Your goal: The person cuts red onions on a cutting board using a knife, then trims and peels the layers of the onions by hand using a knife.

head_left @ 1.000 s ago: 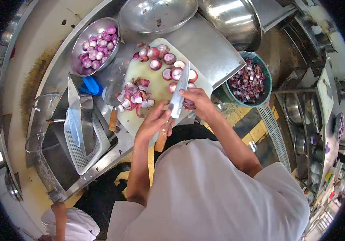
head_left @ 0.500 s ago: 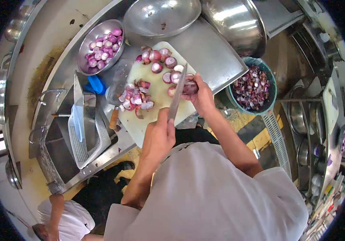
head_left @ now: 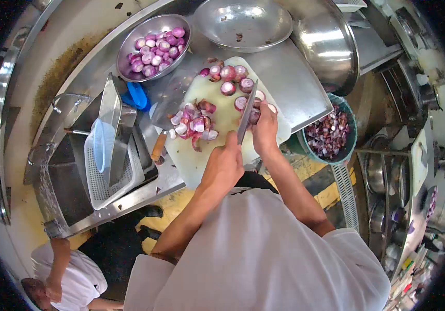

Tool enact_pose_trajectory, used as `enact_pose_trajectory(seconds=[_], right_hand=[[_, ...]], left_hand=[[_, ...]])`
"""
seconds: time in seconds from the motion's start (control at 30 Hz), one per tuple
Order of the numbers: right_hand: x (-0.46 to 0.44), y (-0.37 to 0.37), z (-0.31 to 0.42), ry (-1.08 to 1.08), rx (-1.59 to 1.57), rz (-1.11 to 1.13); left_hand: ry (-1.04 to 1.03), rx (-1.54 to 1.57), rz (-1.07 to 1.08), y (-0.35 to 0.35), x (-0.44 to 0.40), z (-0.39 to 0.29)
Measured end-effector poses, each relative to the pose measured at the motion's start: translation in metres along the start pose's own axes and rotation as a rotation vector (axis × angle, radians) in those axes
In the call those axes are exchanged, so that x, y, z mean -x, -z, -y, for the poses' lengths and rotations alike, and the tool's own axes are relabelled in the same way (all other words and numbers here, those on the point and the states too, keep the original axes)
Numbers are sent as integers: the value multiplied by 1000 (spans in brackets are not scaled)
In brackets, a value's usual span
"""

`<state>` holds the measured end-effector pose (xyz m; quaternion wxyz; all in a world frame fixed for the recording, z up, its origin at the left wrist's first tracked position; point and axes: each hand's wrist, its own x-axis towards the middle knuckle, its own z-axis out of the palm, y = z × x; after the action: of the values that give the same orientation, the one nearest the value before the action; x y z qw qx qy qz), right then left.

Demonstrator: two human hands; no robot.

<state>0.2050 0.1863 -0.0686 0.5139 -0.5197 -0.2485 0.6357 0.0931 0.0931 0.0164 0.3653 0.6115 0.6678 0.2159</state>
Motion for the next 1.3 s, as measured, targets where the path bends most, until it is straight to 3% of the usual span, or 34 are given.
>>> enact_pose_trajectory(seconds=[0.23, 0.4, 0.53, 0.6, 0.63, 0.67, 0.77, 0.87, 0.93, 1.07, 1.13, 1.3], right_hand=[[6, -20, 2, -264, -211, -60], [8, -22, -10, -265, -155, -86], [8, -24, -18, -204, -4, -100], [-1, -13, -29, -215, -31, -58], [-2, -11, -29, -225, -60, -19], [-2, -12, -30, -224, -56, -20], [6, -22, -23, -258, -54, -23], [11, -32, -26, -243, -17, 81], [14, -38, -25, -215, -62, 35], [13, -28, -25, -254, -62, 136], [20, -34, -17, -226, -132, 187], [14, -34, -26, -259, -134, 117]], left_hand=[[-131, -10, -163, -9, -10, 21], [-220, 11, -228, -12, -15, 43], [-159, -86, -318, -22, -17, 62], [-261, -155, -552, -23, -27, 89], [-261, -151, -553, -11, -28, 91], [-107, 42, -423, 1, -27, 93], [-61, 262, -323, 11, -26, 87], [-280, 391, -272, 12, -26, 66], [-102, 541, -179, 10, -27, 56], [-70, 501, -272, 0, -35, 74], [-162, 395, -329, 2, -39, 81], [-169, 514, -267, 13, -25, 54]])
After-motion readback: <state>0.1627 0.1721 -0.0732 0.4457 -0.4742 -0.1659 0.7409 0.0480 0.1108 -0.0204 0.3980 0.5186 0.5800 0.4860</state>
